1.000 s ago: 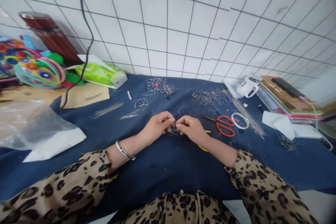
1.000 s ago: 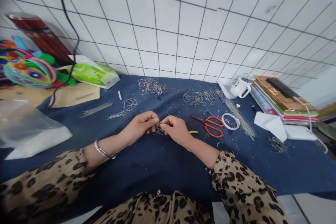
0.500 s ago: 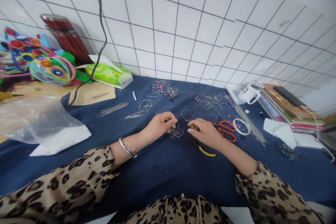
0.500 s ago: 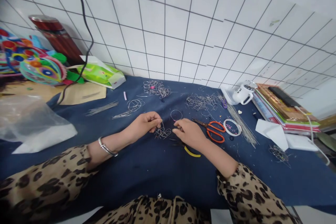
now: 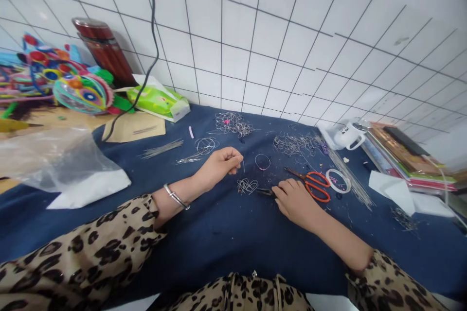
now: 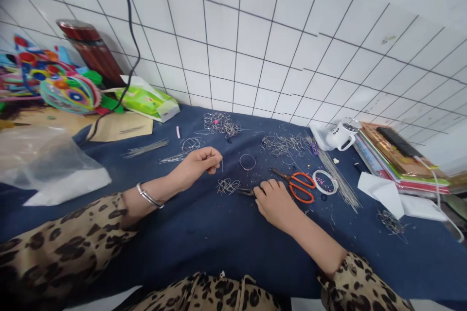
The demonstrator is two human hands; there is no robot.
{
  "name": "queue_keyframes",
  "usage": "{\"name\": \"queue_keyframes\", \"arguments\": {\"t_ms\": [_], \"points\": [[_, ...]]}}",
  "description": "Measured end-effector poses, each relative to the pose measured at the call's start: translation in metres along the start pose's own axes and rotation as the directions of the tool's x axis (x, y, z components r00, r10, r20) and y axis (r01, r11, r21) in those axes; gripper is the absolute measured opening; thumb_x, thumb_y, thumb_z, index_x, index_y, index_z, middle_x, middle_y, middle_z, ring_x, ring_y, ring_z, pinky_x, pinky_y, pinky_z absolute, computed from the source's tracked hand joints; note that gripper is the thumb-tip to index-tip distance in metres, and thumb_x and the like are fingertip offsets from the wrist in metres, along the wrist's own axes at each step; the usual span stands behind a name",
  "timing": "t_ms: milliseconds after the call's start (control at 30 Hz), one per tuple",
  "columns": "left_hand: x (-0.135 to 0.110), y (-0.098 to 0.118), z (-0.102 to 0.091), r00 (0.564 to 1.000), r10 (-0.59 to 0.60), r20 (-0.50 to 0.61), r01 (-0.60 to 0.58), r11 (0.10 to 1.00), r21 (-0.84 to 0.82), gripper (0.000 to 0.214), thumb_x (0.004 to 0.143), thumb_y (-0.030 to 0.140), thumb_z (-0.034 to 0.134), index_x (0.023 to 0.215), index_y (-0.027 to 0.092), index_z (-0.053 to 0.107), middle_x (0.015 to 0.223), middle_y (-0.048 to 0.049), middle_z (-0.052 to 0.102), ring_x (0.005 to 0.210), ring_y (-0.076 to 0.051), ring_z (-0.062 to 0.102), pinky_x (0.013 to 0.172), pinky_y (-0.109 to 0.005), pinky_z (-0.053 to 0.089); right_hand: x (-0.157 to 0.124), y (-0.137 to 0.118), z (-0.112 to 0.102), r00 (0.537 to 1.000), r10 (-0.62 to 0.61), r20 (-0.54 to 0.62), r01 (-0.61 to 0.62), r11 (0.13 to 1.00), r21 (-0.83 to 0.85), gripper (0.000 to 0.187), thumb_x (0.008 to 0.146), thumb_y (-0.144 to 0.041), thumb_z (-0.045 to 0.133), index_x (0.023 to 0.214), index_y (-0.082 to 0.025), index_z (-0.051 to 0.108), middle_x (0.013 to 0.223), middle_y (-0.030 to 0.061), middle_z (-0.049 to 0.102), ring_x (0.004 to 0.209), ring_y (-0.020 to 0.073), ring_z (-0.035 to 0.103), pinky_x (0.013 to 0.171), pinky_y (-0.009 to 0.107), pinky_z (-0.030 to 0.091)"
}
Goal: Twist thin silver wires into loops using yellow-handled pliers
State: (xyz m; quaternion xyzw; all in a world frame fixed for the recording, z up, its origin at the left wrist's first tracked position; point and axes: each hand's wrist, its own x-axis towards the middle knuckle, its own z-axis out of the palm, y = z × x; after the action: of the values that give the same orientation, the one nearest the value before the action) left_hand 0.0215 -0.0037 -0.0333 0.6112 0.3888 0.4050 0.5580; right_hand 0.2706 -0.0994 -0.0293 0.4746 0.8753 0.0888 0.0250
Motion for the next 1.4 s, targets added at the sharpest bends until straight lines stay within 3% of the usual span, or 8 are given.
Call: {"name": "queue_keyframes", "arguments": {"t_ms": [267, 367, 467, 533, 633, 767, 1000, 1400], "points": [[-0.004, 0.021, 0.001, 0.998, 0.040, 0.054, -0.038, 0.999, -0.025, 0.021, 0.086, 0.033, 0.046, 0.078, 0.015, 0.052, 0.068, -0.0013, 0.061, 0.056, -0.009, 0.055, 0.050, -0.020, 0.039, 0.012, 0.016, 0.013, 0.942, 0.274, -0.192, -0.191, 0.911, 0.365, 0.020, 0.086, -0.031, 0.041, 0.088, -0.016, 0.054, 0.083, 0.0077, 0.057, 0.082, 0.0198, 0.053, 0.076, 0.036, 0.042], [-0.002, 0.035, 0.001, 0.996, 0.051, 0.075, -0.053, 0.998, 0.021, 0.020, 0.086, 0.033, 0.045, 0.078, 0.016, 0.051, 0.068, -0.0008, 0.061, 0.055, -0.008, 0.055, 0.050, -0.020, 0.038, 0.014, 0.015, -0.005, 0.897, 0.442, 0.023, -0.317, 0.604, 0.731, 0.029, 0.086, -0.046, 0.039, 0.081, -0.019, 0.050, 0.069, 0.0012, 0.056, 0.059, 0.0132, 0.053, 0.055, 0.027, 0.043], [0.009, 0.059, 0.001, 0.988, 0.055, 0.142, -0.072, 0.990, 0.124, 0.019, 0.085, 0.031, 0.047, 0.077, 0.015, 0.052, 0.068, -0.0017, 0.062, 0.055, -0.009, 0.056, 0.050, -0.020, 0.037, 0.020, 0.016, -0.027, 0.922, 0.338, 0.191, -0.312, 0.353, 0.882, 0.034, 0.086, -0.051, 0.036, 0.087, -0.019, 0.049, 0.060, -0.0027, 0.056, 0.046, 0.0098, 0.049, 0.047, 0.023, 0.040], [0.019, 0.078, 0.002, 0.983, 0.085, 0.162, -0.110, 0.982, 0.151, 0.019, 0.085, 0.031, 0.048, 0.075, 0.015, 0.052, 0.067, -0.0021, 0.063, 0.054, -0.009, 0.055, 0.051, -0.021, 0.038, 0.028, 0.020, -0.041, 0.926, 0.374, 0.042, -0.213, 0.428, 0.878, 0.031, 0.083, -0.048, 0.044, 0.085, -0.019, 0.052, 0.067, -0.0015, 0.057, 0.058, 0.0107, 0.053, 0.056, 0.023, 0.042], [0.032, 0.107, 0.008, 0.973, 0.175, 0.148, -0.189, 0.978, 0.086, 0.018, 0.084, 0.030, 0.048, 0.075, 0.015, 0.052, 0.070, -0.0030, 0.064, 0.058, -0.011, 0.057, 0.060, -0.025, 0.043, 0.045, 0.031, -0.062, 0.838, 0.460, -0.293, -0.116, 0.675, 0.729, 0.028, 0.080, -0.045, 0.052, 0.091, -0.021, 0.056, 0.080, 0.0013, 0.058, 0.070, 0.0132, 0.053, 0.064, 0.026, 0.043], [0.042, 0.126, 0.019, 0.963, 0.231, 0.141, -0.231, 0.973, -0.015, 0.018, 0.085, 0.029, 0.047, 0.076, 0.015, 0.053, 0.073, -0.0037, 0.065, 0.066, -0.013, 0.060, 0.068, -0.028, 0.044, 0.062, 0.046, -0.080, 0.717, 0.260, -0.647, -0.044, 0.943, 0.330, 0.025, 0.081, -0.038, 0.053, 0.097, -0.019, 0.058, 0.089, 0.0065, 0.056, 0.083, 0.0176, 0.050, 0.075, 0.032, 0.041], [0.048, 0.100, 0.017, 0.976, 0.180, 0.121, -0.178, 0.984, -0.025, 0.020, 0.086, 0.031, 0.048, 0.075, 0.015, 0.053, 0.071, -0.0025, 0.064, 0.071, -0.012, 0.057, 0.072, -0.026, 0.041, 0.072, 0.061, -0.054, 0.650, 0.068, -0.757, -0.057, 0.998, 0.041, 0.026, 0.079, -0.030, 0.058, 0.101, -0.017, 0.056, 0.087, 0.0072, 0.056, 0.082, 0.0184, 0.049, 0.076, 0.034, 0.039], [0.062, 0.074, 0.013, 0.994, 0.020, 0.105, -0.018, 1.000, -0.024, 0.022, 0.083, 0.034, 0.051, 0.070, 0.016, 0.050, 0.059, 0.0006, 0.060, 0.052, -0.009, 0.052, 0.050, -0.021, 0.036, 0.074, 0.073, -0.027, 0.707, -0.091, -0.702, -0.100, 0.969, -0.227, 0.028, 0.079, -0.031, 0.058, 0.104, -0.019, 0.055, 0.088, 0.0066, 0.058, 0.083, 0.0189, 0.049, 0.073, 0.034, 0.038]]}}
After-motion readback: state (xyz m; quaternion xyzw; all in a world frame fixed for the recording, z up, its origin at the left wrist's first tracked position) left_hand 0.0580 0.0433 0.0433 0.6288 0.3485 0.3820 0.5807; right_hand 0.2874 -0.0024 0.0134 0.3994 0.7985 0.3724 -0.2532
